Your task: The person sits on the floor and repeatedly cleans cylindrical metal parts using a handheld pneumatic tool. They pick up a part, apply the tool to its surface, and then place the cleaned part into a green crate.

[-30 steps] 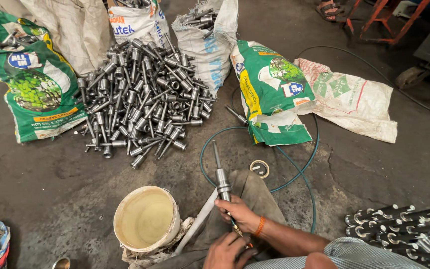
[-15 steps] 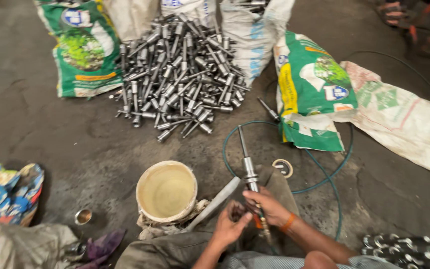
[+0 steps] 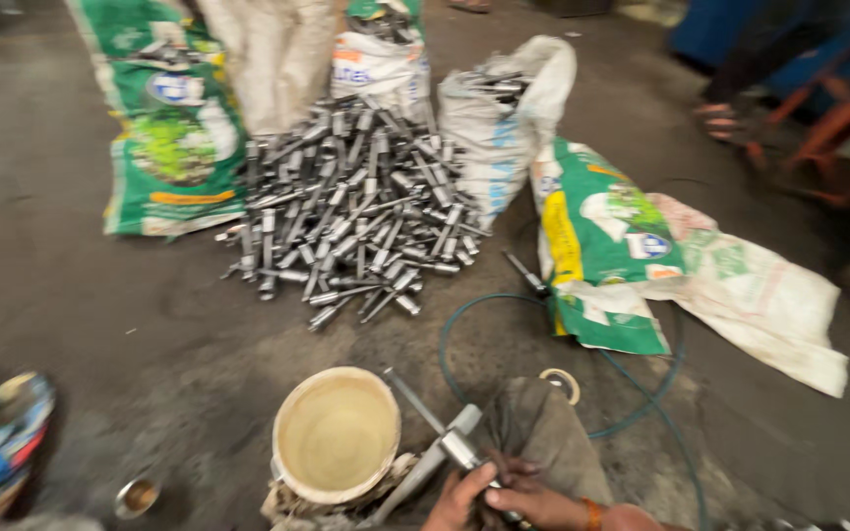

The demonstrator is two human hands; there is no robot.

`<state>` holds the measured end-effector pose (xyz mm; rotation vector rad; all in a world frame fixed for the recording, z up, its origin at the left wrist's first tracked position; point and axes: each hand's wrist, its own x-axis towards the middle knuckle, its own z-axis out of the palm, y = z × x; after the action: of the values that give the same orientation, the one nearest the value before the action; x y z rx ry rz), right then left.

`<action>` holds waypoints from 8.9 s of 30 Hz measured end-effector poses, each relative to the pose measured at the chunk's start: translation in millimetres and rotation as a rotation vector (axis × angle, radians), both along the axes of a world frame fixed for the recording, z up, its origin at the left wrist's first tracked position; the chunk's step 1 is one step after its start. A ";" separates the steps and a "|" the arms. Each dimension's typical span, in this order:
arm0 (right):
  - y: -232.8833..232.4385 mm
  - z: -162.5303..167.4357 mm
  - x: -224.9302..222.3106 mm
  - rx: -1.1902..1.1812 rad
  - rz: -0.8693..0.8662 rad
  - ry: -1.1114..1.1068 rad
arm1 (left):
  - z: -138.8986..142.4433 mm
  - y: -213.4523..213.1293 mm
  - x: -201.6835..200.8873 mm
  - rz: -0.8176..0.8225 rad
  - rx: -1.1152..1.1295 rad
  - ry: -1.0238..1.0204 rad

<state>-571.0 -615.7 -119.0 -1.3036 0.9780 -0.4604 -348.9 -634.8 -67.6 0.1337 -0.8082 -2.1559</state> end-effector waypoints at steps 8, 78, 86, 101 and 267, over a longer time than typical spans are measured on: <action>5.3 -13.3 -8.4 -0.491 0.074 0.440 | -73.3 2.5 -10.9 0.347 0.410 0.067; -58.4 65.6 135.4 -0.294 -0.143 -0.049 | -41.3 -33.1 66.3 0.481 0.533 0.209; -71.8 88.0 155.7 0.050 -0.313 -0.131 | -39.5 -38.1 69.1 0.491 0.525 0.241; -101.7 95.1 169.4 0.299 -0.311 -0.069 | -19.6 -42.1 90.5 0.577 0.566 0.221; -128.2 -31.4 20.5 0.503 -0.358 -0.149 | 48.1 -304.8 61.7 0.662 -0.027 -1.007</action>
<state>-550.5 -743.9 -150.4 -0.6359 1.1166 -0.5331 -287.2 -939.6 -19.4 1.3432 -1.1137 -1.3561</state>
